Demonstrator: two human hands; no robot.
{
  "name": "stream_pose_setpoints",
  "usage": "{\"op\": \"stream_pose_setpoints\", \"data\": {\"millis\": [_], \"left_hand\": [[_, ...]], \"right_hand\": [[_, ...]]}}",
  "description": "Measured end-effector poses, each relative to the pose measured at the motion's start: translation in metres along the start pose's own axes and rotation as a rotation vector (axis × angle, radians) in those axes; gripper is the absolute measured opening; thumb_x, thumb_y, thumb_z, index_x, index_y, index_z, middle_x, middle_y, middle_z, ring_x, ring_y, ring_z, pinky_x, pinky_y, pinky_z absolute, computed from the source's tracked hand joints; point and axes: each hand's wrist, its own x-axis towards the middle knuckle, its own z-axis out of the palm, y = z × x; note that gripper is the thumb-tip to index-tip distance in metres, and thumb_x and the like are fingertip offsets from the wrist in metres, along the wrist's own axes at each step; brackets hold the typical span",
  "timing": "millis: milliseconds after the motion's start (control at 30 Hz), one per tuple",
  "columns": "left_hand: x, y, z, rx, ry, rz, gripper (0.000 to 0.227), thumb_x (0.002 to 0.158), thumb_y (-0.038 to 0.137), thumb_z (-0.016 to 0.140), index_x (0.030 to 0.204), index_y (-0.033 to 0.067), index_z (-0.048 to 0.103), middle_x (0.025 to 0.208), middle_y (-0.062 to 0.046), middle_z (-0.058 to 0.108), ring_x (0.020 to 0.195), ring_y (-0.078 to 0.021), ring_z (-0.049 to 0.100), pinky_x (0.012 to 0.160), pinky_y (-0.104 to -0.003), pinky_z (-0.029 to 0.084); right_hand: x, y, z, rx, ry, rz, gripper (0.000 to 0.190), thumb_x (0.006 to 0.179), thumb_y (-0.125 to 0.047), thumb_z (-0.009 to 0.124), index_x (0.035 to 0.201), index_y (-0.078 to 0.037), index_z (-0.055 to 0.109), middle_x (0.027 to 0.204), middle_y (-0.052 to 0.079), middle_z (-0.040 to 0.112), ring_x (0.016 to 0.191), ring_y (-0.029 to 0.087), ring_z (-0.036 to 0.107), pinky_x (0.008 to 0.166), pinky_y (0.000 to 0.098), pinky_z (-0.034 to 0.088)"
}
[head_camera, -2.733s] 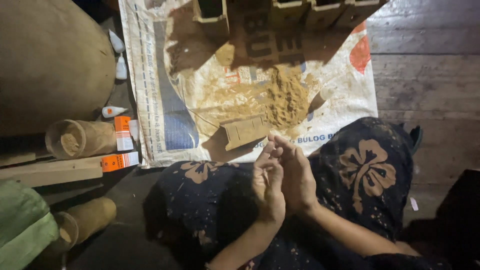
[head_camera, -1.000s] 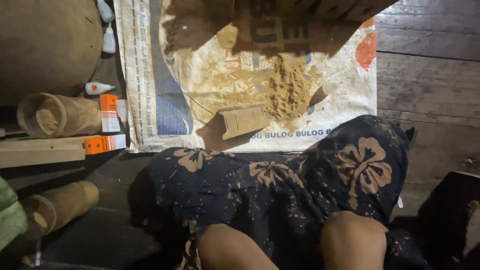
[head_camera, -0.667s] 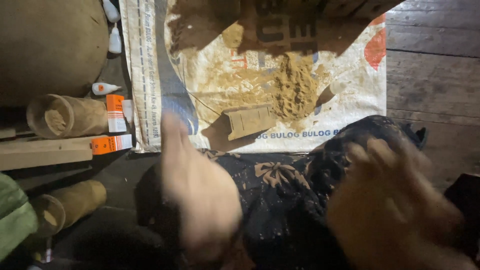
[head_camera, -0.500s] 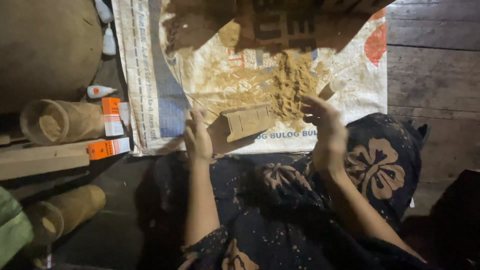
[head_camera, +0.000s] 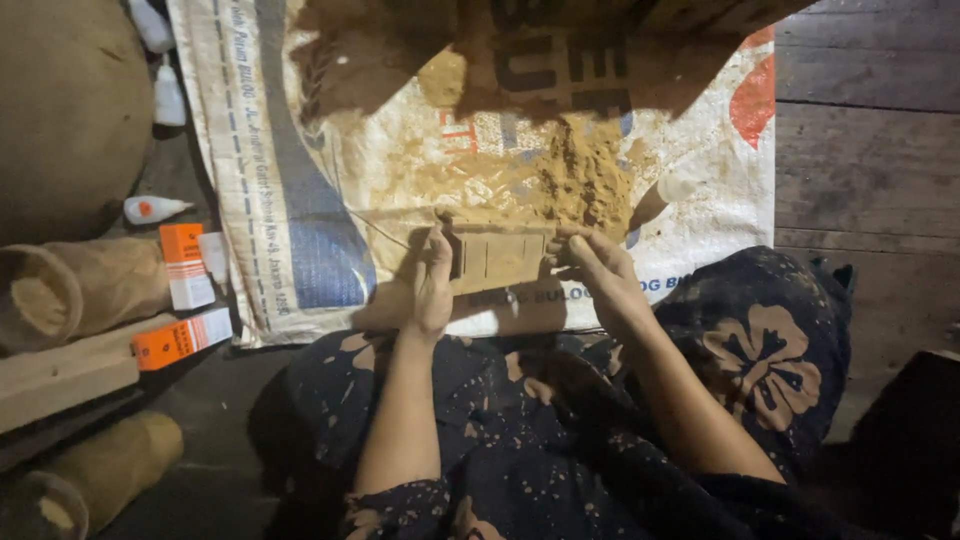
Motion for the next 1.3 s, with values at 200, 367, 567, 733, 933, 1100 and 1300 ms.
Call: {"op": "stream_pose_setpoints", "data": {"millis": [200, 367, 567, 733, 933, 1100, 1300], "left_hand": [[0.013, 0.051, 0.037, -0.008, 0.044, 0.059, 0.053, 0.106, 0.053, 0.043, 0.12, 0.0087, 0.068, 0.118, -0.017, 0.071, 0.115, -0.0254, 0.065, 0.107, -0.035, 0.046], [0.031, 0.028, 0.029, -0.143, 0.0, 0.057, 0.05, 0.106, 0.052, 0.045, 0.107, 0.0084, 0.069, 0.103, -0.011, 0.068, 0.102, -0.0201, 0.063, 0.096, -0.032, 0.047], [0.043, -0.011, 0.016, -0.308, -0.045, 0.05, 0.05, 0.106, 0.051, 0.047, 0.09, 0.008, 0.069, 0.086, -0.004, 0.063, 0.086, -0.0138, 0.06, 0.084, -0.027, 0.047], [0.042, -0.014, 0.018, -0.406, -0.078, 0.055, 0.048, 0.106, 0.047, 0.051, 0.09, 0.0058, 0.07, 0.087, -0.005, 0.065, 0.086, -0.0126, 0.058, 0.085, -0.03, 0.048], [0.029, 0.012, 0.023, -0.365, -0.095, 0.112, 0.05, 0.11, 0.042, 0.045, 0.136, 0.0002, 0.052, 0.138, -0.018, 0.051, 0.131, -0.0255, 0.045, 0.115, -0.046, 0.033], [0.035, -0.017, 0.019, -0.439, -0.159, -0.023, 0.069, 0.111, 0.049, 0.039, 0.155, -0.0035, 0.034, 0.163, -0.022, 0.021, 0.151, -0.0351, 0.017, 0.127, -0.053, 0.009], [0.038, -0.04, 0.019, -0.428, -0.085, -0.019, 0.057, 0.109, 0.048, 0.048, 0.138, 0.0005, 0.057, 0.138, -0.017, 0.056, 0.133, -0.024, 0.048, 0.117, -0.047, 0.035]], "right_hand": [[0.028, 0.001, -0.034, -0.451, 0.087, -0.278, 0.03, 0.108, -0.021, 0.06, 0.13, -0.002, 0.068, 0.112, 0.024, 0.072, 0.109, 0.035, 0.068, 0.089, 0.0439, 0.055], [0.059, 0.079, -0.068, -1.388, 0.315, -0.769, 0.045, 0.07, -0.047, 0.087, 0.11, -0.029, 0.077, 0.114, -0.001, 0.06, 0.108, 0.026, 0.05, 0.085, 0.0349, 0.043], [0.054, 0.057, -0.05, -1.377, 0.289, -0.83, 0.011, 0.085, -0.031, 0.083, 0.09, -0.027, 0.074, 0.108, -0.002, 0.057, 0.103, 0.026, 0.051, 0.083, 0.0335, 0.038], [0.05, 0.032, -0.042, -0.812, 0.142, -0.501, 0.011, 0.089, -0.014, 0.082, 0.098, -0.017, 0.077, 0.104, 0.006, 0.065, 0.089, 0.023, 0.058, 0.076, 0.0325, 0.048], [0.046, 0.002, -0.021, -0.528, -0.038, -0.303, 0.013, 0.089, -0.01, 0.082, 0.102, -0.011, 0.078, 0.093, 0.008, 0.067, 0.082, 0.019, 0.061, 0.075, 0.0324, 0.052], [0.051, 0.003, -0.017, -0.572, -0.137, -0.301, 0.012, 0.087, -0.005, 0.081, 0.098, -0.009, 0.079, 0.095, 0.014, 0.067, 0.082, 0.025, 0.064, 0.075, 0.0356, 0.054], [0.047, -0.009, -0.005, -0.423, -0.188, -0.231, 0.012, 0.086, -0.007, 0.082, 0.095, -0.003, 0.074, 0.092, 0.013, 0.071, 0.082, 0.023, 0.068, 0.078, 0.0352, 0.056]]}}
